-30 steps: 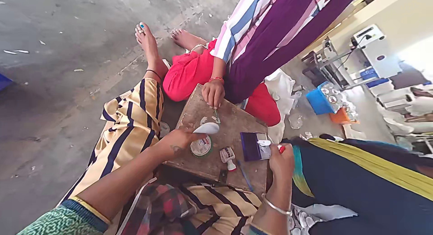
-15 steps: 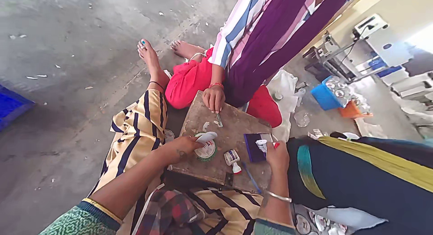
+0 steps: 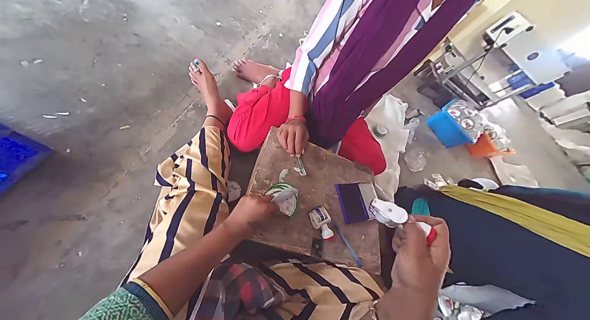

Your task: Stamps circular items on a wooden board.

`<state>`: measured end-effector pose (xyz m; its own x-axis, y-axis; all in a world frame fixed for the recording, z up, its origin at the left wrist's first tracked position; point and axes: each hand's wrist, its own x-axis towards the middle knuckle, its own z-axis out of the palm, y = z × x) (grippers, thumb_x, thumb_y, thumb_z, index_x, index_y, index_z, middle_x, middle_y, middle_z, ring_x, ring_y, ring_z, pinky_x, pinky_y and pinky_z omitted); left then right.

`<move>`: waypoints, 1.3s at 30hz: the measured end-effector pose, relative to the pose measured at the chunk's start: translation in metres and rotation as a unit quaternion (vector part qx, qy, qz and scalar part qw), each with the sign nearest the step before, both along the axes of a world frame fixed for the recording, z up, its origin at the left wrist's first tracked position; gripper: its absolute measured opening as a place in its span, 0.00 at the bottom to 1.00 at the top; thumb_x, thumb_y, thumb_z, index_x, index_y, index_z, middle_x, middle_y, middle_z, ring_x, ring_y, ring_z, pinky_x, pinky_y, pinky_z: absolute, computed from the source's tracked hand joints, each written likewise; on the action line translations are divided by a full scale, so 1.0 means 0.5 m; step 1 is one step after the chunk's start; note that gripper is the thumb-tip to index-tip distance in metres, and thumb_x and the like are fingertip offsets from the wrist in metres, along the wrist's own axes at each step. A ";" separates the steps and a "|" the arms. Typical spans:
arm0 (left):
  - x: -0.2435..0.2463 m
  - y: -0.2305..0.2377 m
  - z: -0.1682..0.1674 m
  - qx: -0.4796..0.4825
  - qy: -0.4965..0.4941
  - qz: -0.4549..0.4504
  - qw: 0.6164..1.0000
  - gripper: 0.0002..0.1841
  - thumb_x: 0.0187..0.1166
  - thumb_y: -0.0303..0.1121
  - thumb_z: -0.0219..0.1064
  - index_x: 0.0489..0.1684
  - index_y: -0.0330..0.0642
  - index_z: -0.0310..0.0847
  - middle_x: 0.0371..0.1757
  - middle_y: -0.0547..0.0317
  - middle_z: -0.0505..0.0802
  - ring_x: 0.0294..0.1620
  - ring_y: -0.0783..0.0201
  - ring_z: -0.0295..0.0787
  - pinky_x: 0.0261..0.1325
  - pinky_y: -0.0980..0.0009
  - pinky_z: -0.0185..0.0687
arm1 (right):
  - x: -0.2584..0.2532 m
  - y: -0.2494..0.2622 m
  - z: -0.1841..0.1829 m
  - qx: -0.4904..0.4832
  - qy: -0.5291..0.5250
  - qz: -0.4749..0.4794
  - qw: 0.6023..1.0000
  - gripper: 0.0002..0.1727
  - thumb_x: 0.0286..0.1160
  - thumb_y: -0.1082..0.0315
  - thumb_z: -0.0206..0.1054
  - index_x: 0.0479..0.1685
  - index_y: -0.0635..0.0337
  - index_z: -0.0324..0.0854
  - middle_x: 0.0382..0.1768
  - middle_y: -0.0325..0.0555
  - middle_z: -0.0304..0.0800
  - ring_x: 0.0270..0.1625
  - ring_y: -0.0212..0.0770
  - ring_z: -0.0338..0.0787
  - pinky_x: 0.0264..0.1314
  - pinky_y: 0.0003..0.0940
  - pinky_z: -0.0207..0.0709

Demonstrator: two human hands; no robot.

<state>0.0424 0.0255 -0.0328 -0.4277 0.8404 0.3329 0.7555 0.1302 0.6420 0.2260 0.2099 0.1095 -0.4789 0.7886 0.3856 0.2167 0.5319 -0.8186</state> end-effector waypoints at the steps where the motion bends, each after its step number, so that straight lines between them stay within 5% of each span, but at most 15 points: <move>1: 0.010 0.001 0.010 -0.022 -0.018 0.018 0.999 0.09 0.78 0.28 0.68 0.36 0.32 0.93 0.41 0.34 0.95 0.40 0.33 0.95 0.43 0.36 0.86 | 0.001 -0.005 0.002 0.003 -0.015 0.018 1.000 0.04 0.79 0.68 0.54 0.42 0.59 0.69 0.27 0.22 0.72 0.22 0.12 0.68 0.25 0.10 0.64; 4: 0.010 0.004 0.042 -0.109 -0.107 0.032 0.988 0.14 0.80 0.36 0.70 0.41 0.31 0.94 0.45 0.33 0.95 0.50 0.33 0.93 0.55 0.35 0.82 | -0.020 -0.038 -0.016 -0.001 -0.125 0.066 0.990 0.13 0.78 0.69 0.57 0.47 0.74 0.74 0.33 0.37 0.79 0.32 0.18 0.77 0.38 0.18 0.74; 8: -0.022 0.008 0.036 -0.090 -0.254 0.075 0.960 0.16 0.80 0.42 0.72 0.44 0.34 0.92 0.43 0.40 0.95 0.51 0.42 0.92 0.61 0.40 0.79 | -0.059 -0.070 -0.079 -0.024 -0.203 0.085 0.975 0.15 0.77 0.65 0.59 0.49 0.71 0.77 0.29 0.40 0.80 0.29 0.27 0.79 0.34 0.28 0.75; 14: -0.015 0.010 0.012 -0.023 -0.235 0.137 0.962 0.16 0.85 0.35 0.64 0.53 0.26 0.83 0.43 0.33 0.93 0.49 0.37 0.93 0.57 0.41 0.82 | -0.112 -0.089 -0.088 0.024 -0.320 0.067 0.945 0.17 0.83 0.62 0.62 0.55 0.70 0.80 0.31 0.54 0.87 0.33 0.52 0.87 0.37 0.56 0.77; 21: -0.010 0.010 -0.008 0.035 -0.229 0.136 0.963 0.23 0.87 0.27 0.58 0.81 0.37 0.73 0.54 0.30 0.93 0.52 0.31 0.92 0.59 0.36 0.82 | -0.197 -0.097 -0.060 0.050 -0.405 0.093 0.908 0.17 0.84 0.60 0.62 0.57 0.67 0.81 0.35 0.55 0.90 0.39 0.56 0.90 0.42 0.58 0.77; 24: -0.005 0.008 -0.028 0.139 -0.204 0.145 0.958 0.20 0.85 0.23 0.57 0.73 0.38 0.83 0.57 0.37 0.94 0.54 0.41 0.95 0.61 0.44 0.85 | -0.214 -0.106 -0.060 0.054 -0.405 0.086 0.909 0.17 0.84 0.60 0.62 0.56 0.66 0.81 0.33 0.55 0.89 0.38 0.56 0.90 0.41 0.58 0.77; 29: -0.013 -0.002 -0.004 0.191 -0.131 0.219 0.948 0.19 0.74 0.17 0.58 0.52 0.41 0.95 0.46 0.42 0.96 0.44 0.48 0.95 0.49 0.52 0.88 | -0.236 -0.126 -0.070 0.065 -0.406 0.070 0.909 0.17 0.83 0.62 0.64 0.57 0.69 0.80 0.34 0.59 0.90 0.40 0.61 0.91 0.42 0.61 0.77; 31: -0.024 -0.004 0.009 0.188 -0.103 0.222 0.951 0.20 0.72 0.16 0.58 0.52 0.40 0.95 0.46 0.41 0.96 0.43 0.47 0.96 0.47 0.52 0.89 | -0.254 -0.138 -0.101 0.052 -0.448 0.073 0.890 0.21 0.84 0.62 0.64 0.64 0.72 0.78 0.40 0.65 0.91 0.46 0.66 0.92 0.48 0.66 0.79; 35: -0.039 0.008 0.019 0.188 -0.056 0.153 0.969 0.20 0.72 0.15 0.59 0.54 0.37 0.94 0.49 0.39 0.96 0.46 0.44 0.97 0.48 0.50 0.90 | -0.262 -0.154 -0.114 0.038 -0.524 0.059 0.849 0.24 0.88 0.57 0.60 0.71 0.67 0.75 0.43 0.61 0.93 0.51 0.62 0.94 0.53 0.61 0.80; 39: -0.048 0.019 0.020 0.066 -0.073 0.010 0.995 0.19 0.76 0.14 0.58 0.59 0.35 0.91 0.57 0.34 0.94 0.54 0.36 0.94 0.57 0.42 0.87 | -0.210 -0.101 -0.100 0.008 -0.351 0.026 0.936 0.22 0.84 0.63 0.63 0.64 0.75 0.77 0.43 0.66 0.90 0.46 0.62 0.92 0.50 0.62 0.82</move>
